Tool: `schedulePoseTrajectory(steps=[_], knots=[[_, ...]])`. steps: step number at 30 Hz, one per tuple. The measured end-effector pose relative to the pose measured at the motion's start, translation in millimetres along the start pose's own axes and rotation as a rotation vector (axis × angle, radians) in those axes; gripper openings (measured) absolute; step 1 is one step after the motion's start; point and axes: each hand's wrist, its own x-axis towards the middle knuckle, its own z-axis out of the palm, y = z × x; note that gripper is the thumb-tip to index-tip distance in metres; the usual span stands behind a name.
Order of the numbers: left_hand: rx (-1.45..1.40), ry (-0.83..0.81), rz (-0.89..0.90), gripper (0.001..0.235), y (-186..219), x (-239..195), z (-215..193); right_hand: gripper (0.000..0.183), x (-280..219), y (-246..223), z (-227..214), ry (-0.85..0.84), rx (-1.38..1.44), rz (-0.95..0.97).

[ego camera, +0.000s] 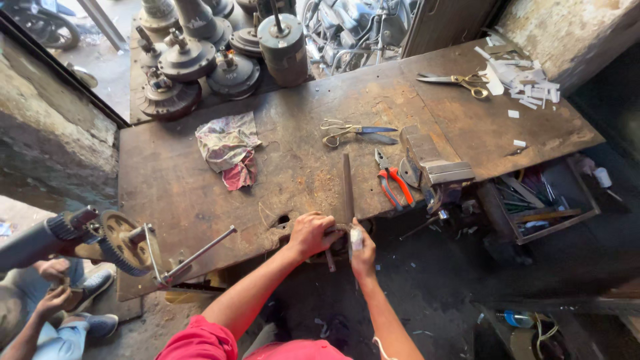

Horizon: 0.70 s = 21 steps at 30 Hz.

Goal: The person files a circular metal rotor, wipes it with a cloth, and then inserts small white rectangular pieces into its slots. The person uses a metal file, a cloth, and a pair of scissors during the process.

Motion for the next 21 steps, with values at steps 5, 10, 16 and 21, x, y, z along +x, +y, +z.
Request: schedulePoseTrajectory(steps=[5,10,16,21], knots=[[-0.100,0.106,-0.004,0.022,-1,-4,1,0.049,-100,-58,-44,0.056,-0.002,0.501],[-0.076,0.030,-0.047,0.033,-13,2,8,0.051,-145,-66,-38,0.021,0.034,0.262],[-0.126,0.149,-0.124,0.030,-10,-6,8,0.039,-11,24,-1,0.080,-0.216,-0.118],[-0.293,0.138,-0.195,0.027,8,-8,5,0.040,-18,0,-18,0.053,-0.030,0.179]])
